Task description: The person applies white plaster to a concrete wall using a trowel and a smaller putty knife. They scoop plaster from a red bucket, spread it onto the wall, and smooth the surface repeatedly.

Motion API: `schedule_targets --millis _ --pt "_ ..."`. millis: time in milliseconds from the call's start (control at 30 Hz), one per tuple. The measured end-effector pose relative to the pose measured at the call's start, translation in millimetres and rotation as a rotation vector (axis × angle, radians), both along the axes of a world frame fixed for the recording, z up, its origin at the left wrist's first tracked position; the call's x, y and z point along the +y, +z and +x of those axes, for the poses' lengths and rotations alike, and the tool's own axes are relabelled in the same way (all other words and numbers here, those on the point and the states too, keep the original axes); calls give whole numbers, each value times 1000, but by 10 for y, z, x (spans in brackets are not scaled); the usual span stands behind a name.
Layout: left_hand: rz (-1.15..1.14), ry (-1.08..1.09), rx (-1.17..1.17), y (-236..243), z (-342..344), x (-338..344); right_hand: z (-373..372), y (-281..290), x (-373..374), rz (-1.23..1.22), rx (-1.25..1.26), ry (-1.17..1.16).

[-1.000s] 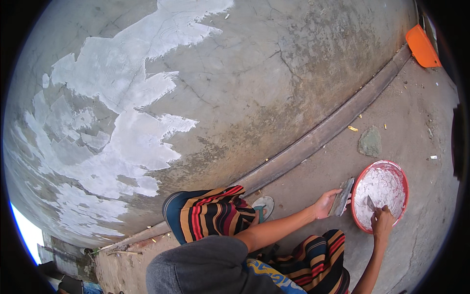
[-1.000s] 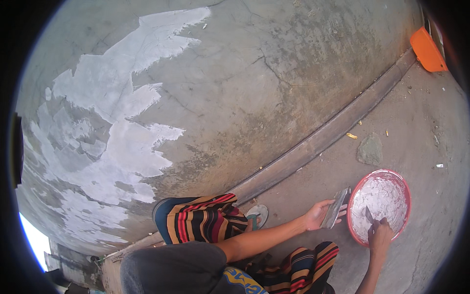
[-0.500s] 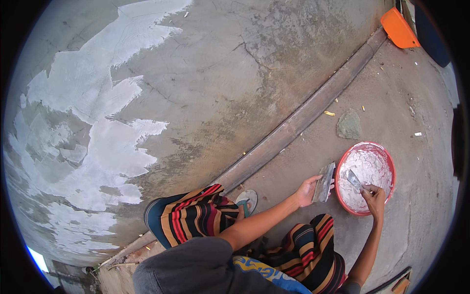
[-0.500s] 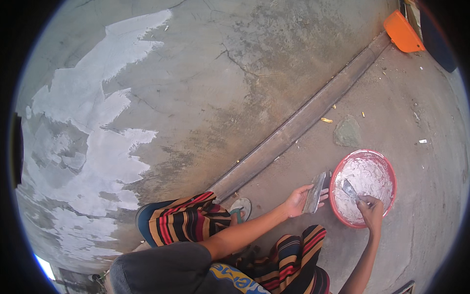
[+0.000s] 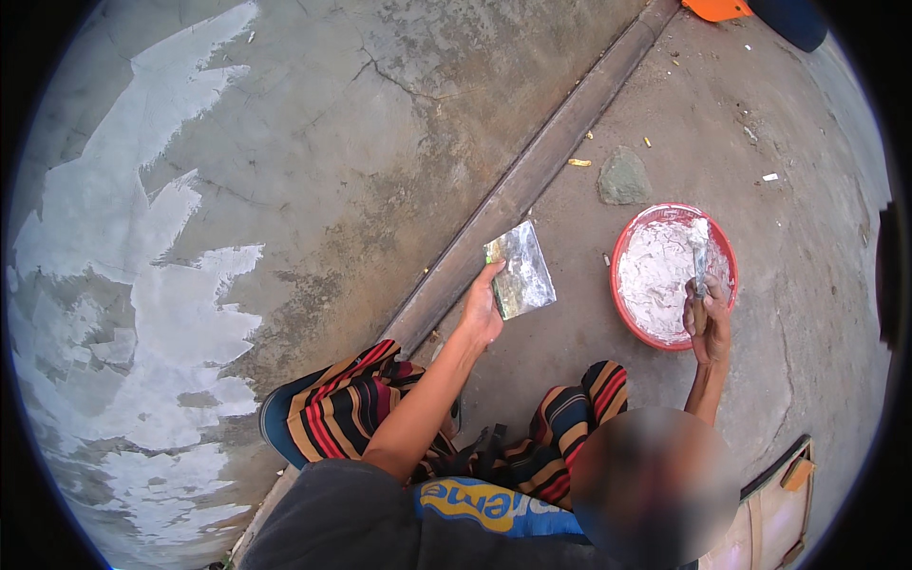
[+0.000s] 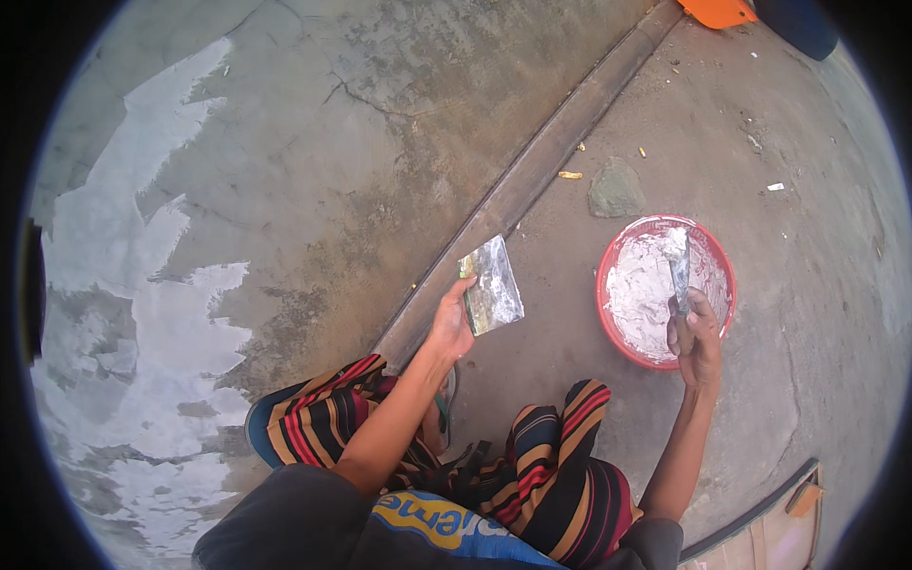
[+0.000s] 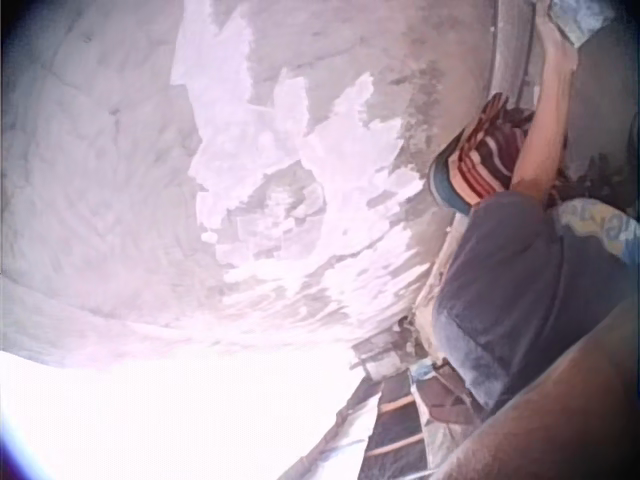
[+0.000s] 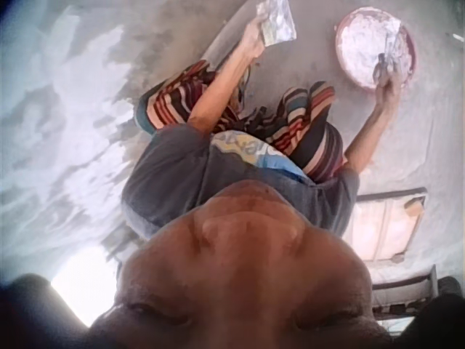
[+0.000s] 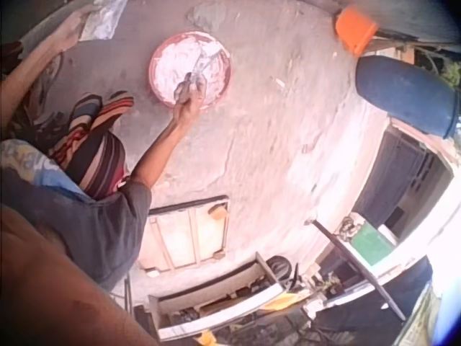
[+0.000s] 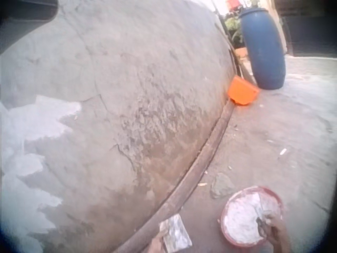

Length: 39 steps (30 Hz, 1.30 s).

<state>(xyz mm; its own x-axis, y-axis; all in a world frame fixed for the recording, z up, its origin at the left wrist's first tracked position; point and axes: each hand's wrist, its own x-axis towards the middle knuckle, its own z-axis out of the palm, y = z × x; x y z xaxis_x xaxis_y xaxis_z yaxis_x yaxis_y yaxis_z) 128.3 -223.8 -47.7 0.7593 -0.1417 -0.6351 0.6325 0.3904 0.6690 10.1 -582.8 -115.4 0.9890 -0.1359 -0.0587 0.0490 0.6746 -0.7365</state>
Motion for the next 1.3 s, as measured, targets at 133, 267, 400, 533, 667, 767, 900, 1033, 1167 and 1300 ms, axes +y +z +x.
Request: schedule_targets --millis 133,267,400,533,667,767,900,1033,1167,1300 --pt "176 33 -121 400 -91 95 173 526 278 33 -76 82" --pt "235 -51 -159 886 -288 346 440 986 593 52 -77 218" --pt "332 -180 -177 1809 -401 648 820 1626 843 -32 -55 373" --pt "686 -468 -499 2228 -321 815 1449 2318 1031 -207 -89 373" --pt "776 -501 -732 2409 -457 748 2201 2590 1532 -285 -149 300" --pt "472 -466 -646 2490 -552 736 2470 2388 1915 -427 -136 119" --pt "433 -486 -587 2394 -688 830 2490 1905 2613 -475 -165 -199" --pt "382 -602 -430 2492 -711 876 2522 1637 3083 -599 -183 -391" --pt "348 -578 -527 2428 -673 980 2535 1698 3283 -787 -207 -518" --pt "215 -614 -512 2396 -598 1047 2602 1743 3427 -908 -230 -554"
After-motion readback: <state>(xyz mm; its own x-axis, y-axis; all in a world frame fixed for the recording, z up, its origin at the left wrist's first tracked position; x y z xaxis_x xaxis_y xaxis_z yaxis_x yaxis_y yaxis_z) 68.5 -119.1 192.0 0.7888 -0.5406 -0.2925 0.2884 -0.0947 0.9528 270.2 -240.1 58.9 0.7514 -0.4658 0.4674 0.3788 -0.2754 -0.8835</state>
